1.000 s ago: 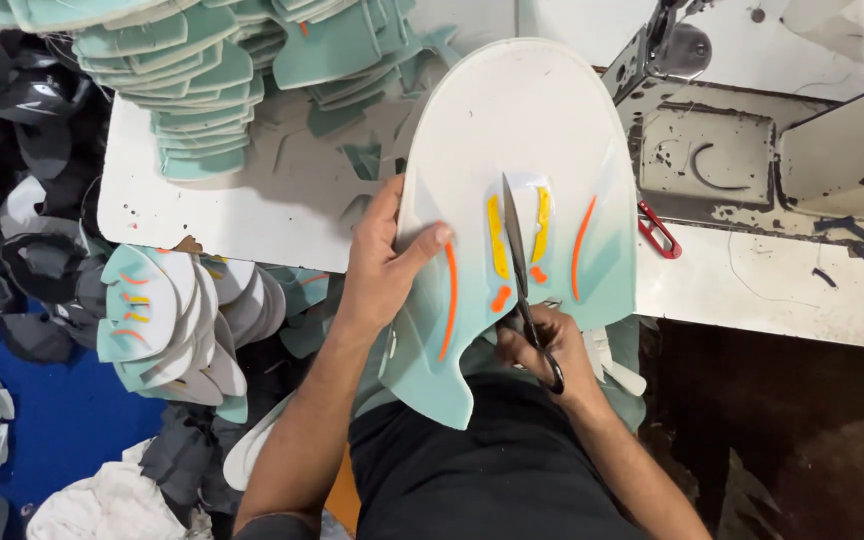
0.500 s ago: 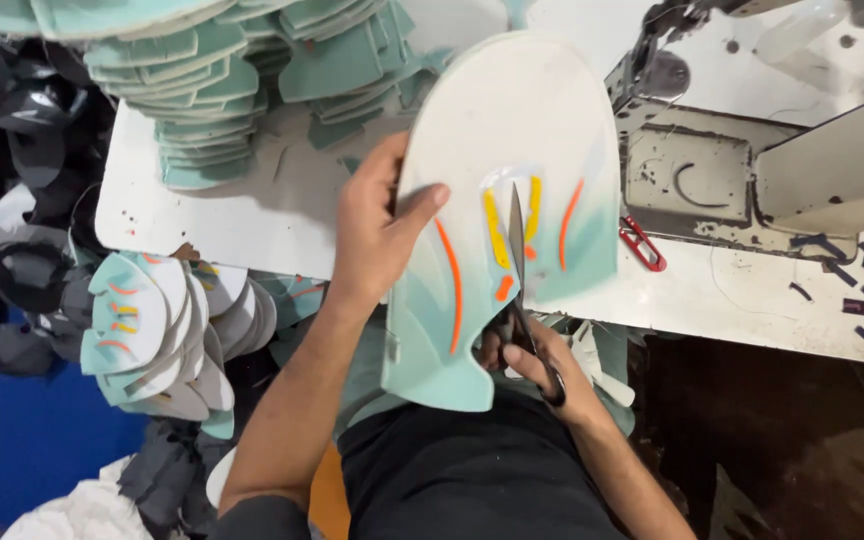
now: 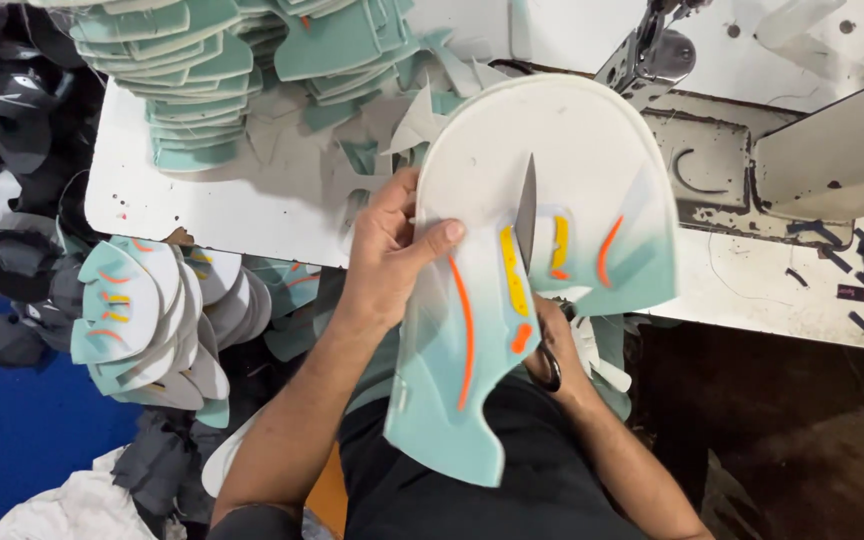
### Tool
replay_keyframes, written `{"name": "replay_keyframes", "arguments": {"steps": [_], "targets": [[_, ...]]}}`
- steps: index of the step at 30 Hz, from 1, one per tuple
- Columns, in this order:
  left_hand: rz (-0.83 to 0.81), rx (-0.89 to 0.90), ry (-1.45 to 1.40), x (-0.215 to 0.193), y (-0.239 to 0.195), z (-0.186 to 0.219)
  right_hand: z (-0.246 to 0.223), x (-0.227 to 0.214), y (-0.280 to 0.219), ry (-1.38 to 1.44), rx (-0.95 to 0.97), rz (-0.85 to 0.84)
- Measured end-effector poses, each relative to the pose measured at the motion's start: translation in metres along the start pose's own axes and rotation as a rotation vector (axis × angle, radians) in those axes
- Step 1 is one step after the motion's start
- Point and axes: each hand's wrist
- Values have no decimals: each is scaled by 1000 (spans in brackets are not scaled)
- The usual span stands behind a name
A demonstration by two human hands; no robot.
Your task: Trim excess material from printed shoe upper components using scissors.
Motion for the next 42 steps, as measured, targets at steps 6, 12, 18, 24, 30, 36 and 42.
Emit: {"name": "replay_keyframes", "arguments": {"steps": [6,12,18,24,30,36,42], "targets": [[39,-123,-71,-7,-2,-20,4,-5,-9,0,190,112],[42,12,26,-15,-2,-5,38,-6,-6,32,215,92],[116,37,-62,-22,-24,-5,38,11,9,49,212,23],[199,-56,-158,-46,-27,10,45,24,21,53,220,-44],[207,103,-62,-46,-37,6,50,25,38,47,218,-77],[292,65,-339,-43,-47,-9,29,36,41,48,227,-134],[265,-73,-446,-40,-55,-19,22,29,42,37,244,-140]]}}
Point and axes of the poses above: each hand's wrist, its own y-axis towards the middle knuckle, its own x-axis out of the palm, z = x × y, and after that the axes turned 5 degrees about z, right-handed
